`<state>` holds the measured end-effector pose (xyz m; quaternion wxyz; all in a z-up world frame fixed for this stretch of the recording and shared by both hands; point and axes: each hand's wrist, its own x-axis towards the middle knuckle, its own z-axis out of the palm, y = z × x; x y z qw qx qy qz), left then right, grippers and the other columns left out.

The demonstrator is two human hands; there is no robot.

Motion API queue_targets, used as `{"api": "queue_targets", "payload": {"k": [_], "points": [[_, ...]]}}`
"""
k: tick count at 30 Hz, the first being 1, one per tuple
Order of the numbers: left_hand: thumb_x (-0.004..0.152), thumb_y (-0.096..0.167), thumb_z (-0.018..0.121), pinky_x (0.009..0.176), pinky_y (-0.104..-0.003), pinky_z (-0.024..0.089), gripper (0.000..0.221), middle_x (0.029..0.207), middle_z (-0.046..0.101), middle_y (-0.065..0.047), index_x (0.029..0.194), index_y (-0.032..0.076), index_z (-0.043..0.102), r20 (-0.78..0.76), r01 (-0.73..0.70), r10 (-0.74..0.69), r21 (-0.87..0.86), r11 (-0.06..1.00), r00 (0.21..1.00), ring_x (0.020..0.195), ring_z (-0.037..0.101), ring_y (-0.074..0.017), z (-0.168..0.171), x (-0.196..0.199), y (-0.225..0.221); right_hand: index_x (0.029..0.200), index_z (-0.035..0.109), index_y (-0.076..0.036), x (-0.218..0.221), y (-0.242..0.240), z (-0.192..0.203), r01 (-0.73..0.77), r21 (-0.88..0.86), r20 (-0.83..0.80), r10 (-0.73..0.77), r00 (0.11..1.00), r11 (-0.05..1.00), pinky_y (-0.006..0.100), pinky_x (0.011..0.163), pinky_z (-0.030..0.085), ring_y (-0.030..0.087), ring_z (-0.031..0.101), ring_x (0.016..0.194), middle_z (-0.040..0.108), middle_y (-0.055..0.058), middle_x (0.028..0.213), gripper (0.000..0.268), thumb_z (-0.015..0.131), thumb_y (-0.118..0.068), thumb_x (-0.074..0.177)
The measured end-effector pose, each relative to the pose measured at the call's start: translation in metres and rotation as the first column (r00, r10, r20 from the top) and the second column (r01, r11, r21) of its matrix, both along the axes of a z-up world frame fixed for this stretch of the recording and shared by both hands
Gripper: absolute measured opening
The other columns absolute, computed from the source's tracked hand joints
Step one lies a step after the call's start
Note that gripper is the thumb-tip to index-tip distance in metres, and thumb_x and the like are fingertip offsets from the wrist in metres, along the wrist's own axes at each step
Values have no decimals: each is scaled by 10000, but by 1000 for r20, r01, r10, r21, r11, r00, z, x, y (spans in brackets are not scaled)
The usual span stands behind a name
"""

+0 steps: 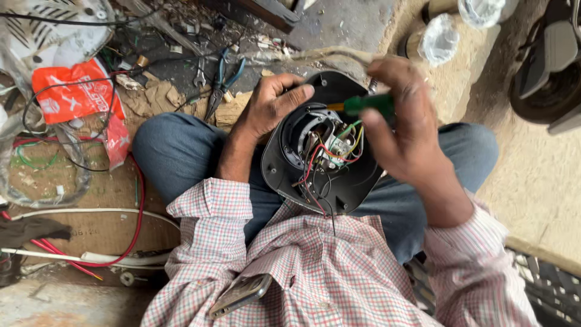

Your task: The person sits cross-legged and uses a screwdriver to adjust wires and components inside a disassembled fan motor housing. They then pick up the fan casing, inspect it, and continue manipulating the internal wiring.

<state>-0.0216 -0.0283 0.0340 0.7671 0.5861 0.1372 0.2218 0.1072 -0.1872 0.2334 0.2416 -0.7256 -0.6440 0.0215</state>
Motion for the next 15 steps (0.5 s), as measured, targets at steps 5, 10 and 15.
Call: {"api": "queue_targets", "payload": {"k": [5,10,15], "points": [[948,403,720,675,-242,515,431,847,721,-9,1068,-9,754,-38,17,-20,-58,998,999,768,626,-76,-1,-4,-3,1398,580,-46,8,-19,-4,-161,-70,-37,158,987,985,346,862,600,256,739,1019,724,162,1142,510,790,-221,968],[977,398,719,711,-239,492,433,865,692,2,1082,-20,756,-44,-13,14,18,1000,999,815,601,-65,2,-8,-2,1367,573,5,17,-15,-26,-136,-33,74,138,988,990,376,777,567,264,724,928,727,145,1105,617,867,-283,908],[953,399,726,679,-239,486,437,837,691,10,1079,-19,752,-40,2,-5,-70,998,999,776,594,-61,4,-5,-2,1338,504,17,8,-5,-10,-146,91,35,144,989,985,389,876,554,306,672,1047,656,202,1190,505,780,-155,951]]}}
